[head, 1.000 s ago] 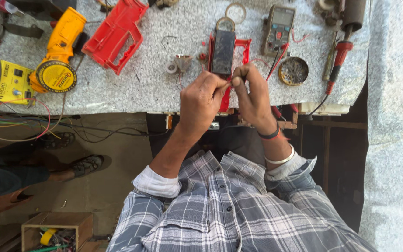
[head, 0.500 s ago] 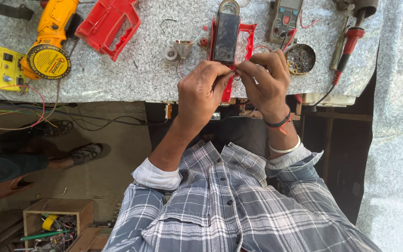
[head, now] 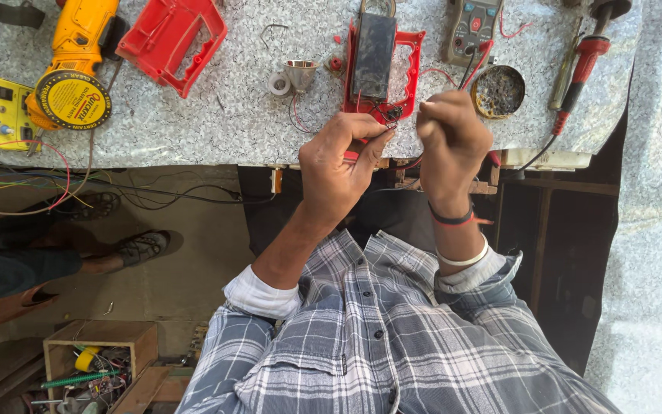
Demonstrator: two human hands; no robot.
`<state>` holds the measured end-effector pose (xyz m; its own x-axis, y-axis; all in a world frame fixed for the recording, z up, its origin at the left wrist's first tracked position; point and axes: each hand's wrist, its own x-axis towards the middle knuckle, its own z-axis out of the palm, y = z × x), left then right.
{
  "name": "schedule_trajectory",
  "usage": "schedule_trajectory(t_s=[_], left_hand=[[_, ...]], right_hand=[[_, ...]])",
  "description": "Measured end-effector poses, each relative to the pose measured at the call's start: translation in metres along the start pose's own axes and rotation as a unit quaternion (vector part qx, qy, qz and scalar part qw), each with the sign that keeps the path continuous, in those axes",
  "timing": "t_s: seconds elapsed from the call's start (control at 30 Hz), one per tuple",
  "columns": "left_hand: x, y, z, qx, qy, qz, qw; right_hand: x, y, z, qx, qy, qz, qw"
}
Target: The person solders wires to a small electronic component using a soldering iron and solder wire. They then attach the component to a red plastic housing and continue soldering additional connections. The person also uses a multimeter to test the circuit.
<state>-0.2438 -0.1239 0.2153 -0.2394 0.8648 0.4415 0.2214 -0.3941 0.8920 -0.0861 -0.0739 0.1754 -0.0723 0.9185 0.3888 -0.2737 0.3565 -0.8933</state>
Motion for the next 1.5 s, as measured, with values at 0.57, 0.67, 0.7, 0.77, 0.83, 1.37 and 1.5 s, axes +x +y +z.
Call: schedule_trajectory(t_s=[0.57,0.67,0.7,0.77,0.83,1.37,1.5], left_hand=[[0.004,-0.004,-0.002,0.03,-0.031,0.024,0.999],[0.003,-0.005,-0.001,0.035,-0.031,0.027,0.999],[0.003,-0.006,-0.001,0.032,-0.032,0.024,0.999],[0.003,-0.006,0.0,0.033,-0.035,0.023,0.999],[0.004,-0.006,0.0,0.035,-0.043,0.027,0.998],[-0.001,-0.004,0.031,0.076,-0.079,0.035,0.993],[0.0,-0.003,0.038,0.076,-0.103,0.038,0.991]], right_hand=[[0.009,-0.009,-0.001,-0.115,-0.088,-0.019,0.989],[0.008,-0.008,-0.002,-0.099,-0.088,-0.016,0.991],[0.009,-0.008,-0.002,-0.102,-0.09,-0.021,0.99],[0.008,-0.008,-0.002,-0.109,-0.094,-0.031,0.989],[0.006,-0.007,0.0,-0.091,-0.086,-0.017,0.992],[-0.02,-0.012,-0.026,-0.078,-0.035,0.044,0.995],[-0.026,-0.008,-0.038,-0.055,-0.016,0.045,0.997]])
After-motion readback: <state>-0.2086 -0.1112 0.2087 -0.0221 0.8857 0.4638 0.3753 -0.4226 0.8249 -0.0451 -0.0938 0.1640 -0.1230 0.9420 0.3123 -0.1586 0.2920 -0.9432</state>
